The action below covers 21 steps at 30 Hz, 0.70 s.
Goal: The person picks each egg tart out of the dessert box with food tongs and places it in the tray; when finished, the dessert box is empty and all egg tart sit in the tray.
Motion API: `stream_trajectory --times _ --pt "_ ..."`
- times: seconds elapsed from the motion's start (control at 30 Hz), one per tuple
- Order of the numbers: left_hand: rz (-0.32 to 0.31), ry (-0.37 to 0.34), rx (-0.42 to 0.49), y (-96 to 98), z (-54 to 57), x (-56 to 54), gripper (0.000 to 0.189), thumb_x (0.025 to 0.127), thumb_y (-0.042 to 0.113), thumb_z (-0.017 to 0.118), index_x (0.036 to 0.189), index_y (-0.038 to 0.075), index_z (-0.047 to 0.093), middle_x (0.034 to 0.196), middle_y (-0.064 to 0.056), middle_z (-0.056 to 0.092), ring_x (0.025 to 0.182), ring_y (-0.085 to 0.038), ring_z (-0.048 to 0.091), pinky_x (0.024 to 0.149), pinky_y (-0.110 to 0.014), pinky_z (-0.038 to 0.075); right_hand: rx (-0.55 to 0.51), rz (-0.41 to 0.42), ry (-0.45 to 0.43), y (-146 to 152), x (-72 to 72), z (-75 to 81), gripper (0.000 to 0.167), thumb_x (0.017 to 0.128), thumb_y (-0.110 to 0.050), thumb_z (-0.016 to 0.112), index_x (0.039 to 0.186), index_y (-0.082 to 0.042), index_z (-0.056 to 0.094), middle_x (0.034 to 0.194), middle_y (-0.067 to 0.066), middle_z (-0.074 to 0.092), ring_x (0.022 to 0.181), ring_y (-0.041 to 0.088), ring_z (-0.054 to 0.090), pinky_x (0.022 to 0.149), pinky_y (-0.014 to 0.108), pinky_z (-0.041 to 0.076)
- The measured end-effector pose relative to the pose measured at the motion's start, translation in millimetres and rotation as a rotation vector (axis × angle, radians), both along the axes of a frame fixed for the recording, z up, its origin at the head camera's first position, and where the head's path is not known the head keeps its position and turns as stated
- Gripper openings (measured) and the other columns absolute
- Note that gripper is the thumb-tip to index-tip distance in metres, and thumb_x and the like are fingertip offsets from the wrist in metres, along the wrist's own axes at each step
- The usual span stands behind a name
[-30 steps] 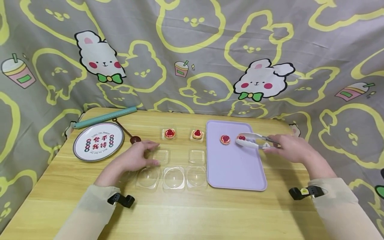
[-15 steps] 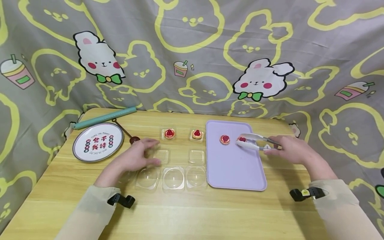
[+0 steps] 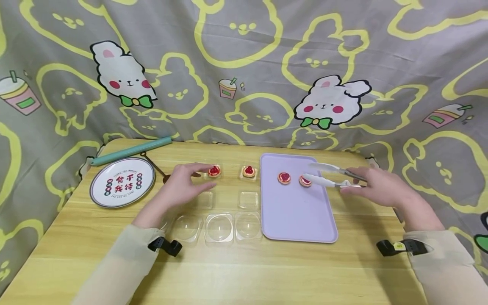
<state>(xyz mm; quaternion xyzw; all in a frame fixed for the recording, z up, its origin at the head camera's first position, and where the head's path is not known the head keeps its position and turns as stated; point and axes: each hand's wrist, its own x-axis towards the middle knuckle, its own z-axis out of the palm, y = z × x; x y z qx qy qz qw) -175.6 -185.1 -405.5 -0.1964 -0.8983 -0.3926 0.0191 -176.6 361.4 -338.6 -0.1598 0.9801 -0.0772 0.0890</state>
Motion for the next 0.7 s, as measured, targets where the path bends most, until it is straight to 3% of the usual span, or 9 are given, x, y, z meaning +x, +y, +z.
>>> stream_trajectory --times 0.13,0.23,0.43,0.7 --pt "-0.011 -0.030 0.045 16.0 -1.1 -11.8 0.060 0.092 0.037 0.086 0.141 0.009 0.067 0.137 -0.009 0.070 0.125 -0.028 0.065 0.107 -0.051 0.051 -0.021 0.021 0.010 -7 -2.5 6.7 0.084 0.093 -0.066 0.072 0.145 0.000 0.062 0.104 0.002 0.071 0.085 0.019 0.062 0.070 0.043 0.053" --pt "-0.052 -0.074 0.055 29.4 -3.8 -22.0 0.071 0.090 0.037 0.087 0.149 0.008 0.060 0.144 -0.010 0.064 0.128 -0.031 0.062 0.108 -0.049 0.051 -0.034 0.033 0.016 -12 -5.1 10.9 0.080 0.094 -0.063 0.073 0.144 -0.002 0.062 0.104 0.001 0.072 0.085 0.018 0.063 0.073 0.044 0.054" --pt "-0.112 -0.121 0.011 60.3 -11.4 -45.5 0.083 0.090 0.035 0.088 0.157 0.005 0.049 0.155 -0.012 0.054 0.131 -0.040 0.058 0.110 -0.048 0.049 -0.048 0.046 0.011 -24 -11.8 17.4 0.082 0.092 -0.069 0.070 0.143 -0.006 0.064 0.103 0.001 0.071 0.081 0.018 0.061 0.070 0.040 0.051" --pt "-0.123 -0.168 -0.096 85.4 -20.3 -70.4 0.093 0.087 0.034 0.090 0.160 0.001 0.042 0.163 -0.018 0.042 0.147 -0.038 0.042 0.122 -0.049 0.033 -0.055 0.081 0.019 -43 -20.2 22.9 0.084 0.090 -0.072 0.071 0.144 -0.008 0.064 0.105 0.001 0.070 0.086 0.020 0.062 0.073 0.043 0.053"
